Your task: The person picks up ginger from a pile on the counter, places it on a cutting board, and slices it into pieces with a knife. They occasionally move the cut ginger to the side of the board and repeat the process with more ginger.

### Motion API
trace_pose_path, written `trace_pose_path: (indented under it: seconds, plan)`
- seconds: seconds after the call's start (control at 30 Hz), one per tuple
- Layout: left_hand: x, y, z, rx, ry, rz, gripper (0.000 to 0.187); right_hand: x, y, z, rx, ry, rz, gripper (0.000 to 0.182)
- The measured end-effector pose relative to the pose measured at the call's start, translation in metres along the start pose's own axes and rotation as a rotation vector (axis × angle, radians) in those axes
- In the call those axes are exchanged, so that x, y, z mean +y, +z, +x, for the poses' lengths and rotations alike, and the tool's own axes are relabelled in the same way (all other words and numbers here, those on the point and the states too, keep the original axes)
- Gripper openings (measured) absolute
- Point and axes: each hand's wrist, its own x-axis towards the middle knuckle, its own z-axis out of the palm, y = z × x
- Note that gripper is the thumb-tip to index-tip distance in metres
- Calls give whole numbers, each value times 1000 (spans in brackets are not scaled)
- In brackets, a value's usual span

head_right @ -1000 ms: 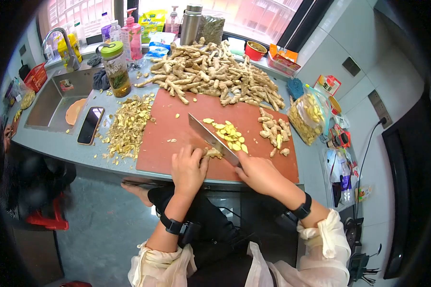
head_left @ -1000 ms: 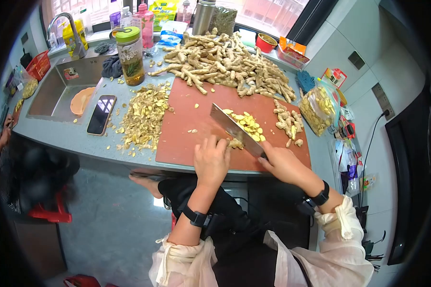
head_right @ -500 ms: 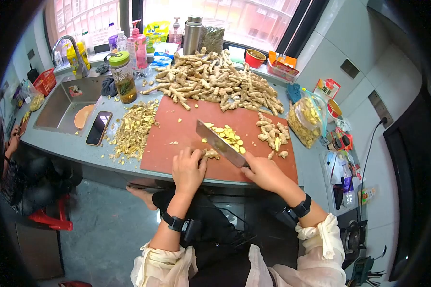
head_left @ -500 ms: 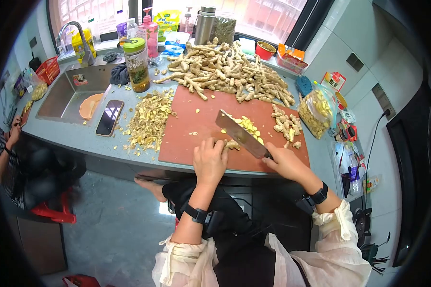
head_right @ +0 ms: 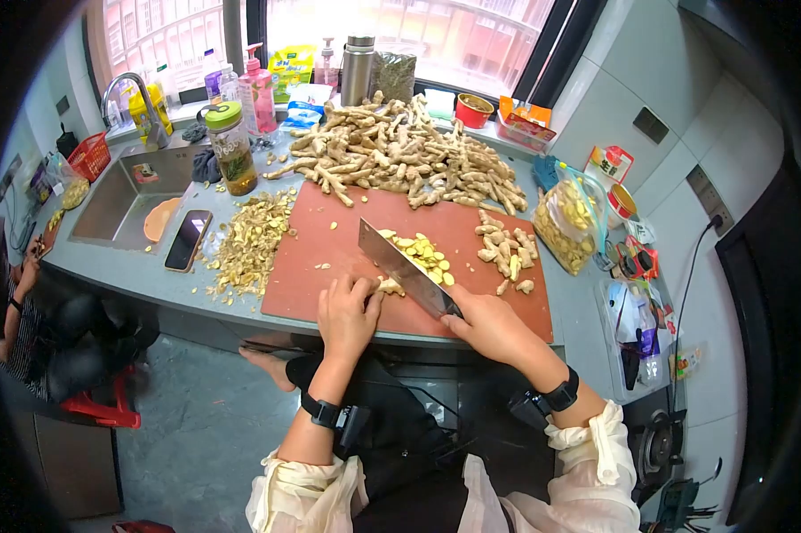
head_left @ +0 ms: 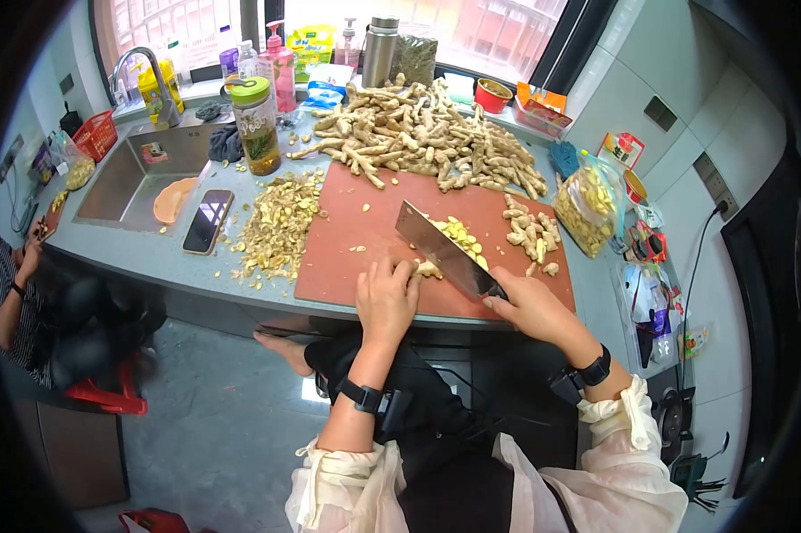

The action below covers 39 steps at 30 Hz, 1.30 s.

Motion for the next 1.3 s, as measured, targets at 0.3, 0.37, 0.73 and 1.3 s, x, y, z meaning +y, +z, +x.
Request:
trace_pose_path:
  seconds: [0.3, 0.37, 0.73, 1.3]
  plan:
    - [0, -1, 1, -12, -1, -3, 12, -6, 0, 3, -3, 5, -143, 32]
    - [1, -1, 2, 5, 2, -6, 11, -10, -1, 5, -31, 22, -180, 33]
    - [-1, 1, 1, -31, -11, 6, 13, -17, 5, 27, -80, 9, -299, 27]
    - [-1, 2, 0, -39, 1, 55, 16, -6, 16, 55, -47, -52, -227, 33]
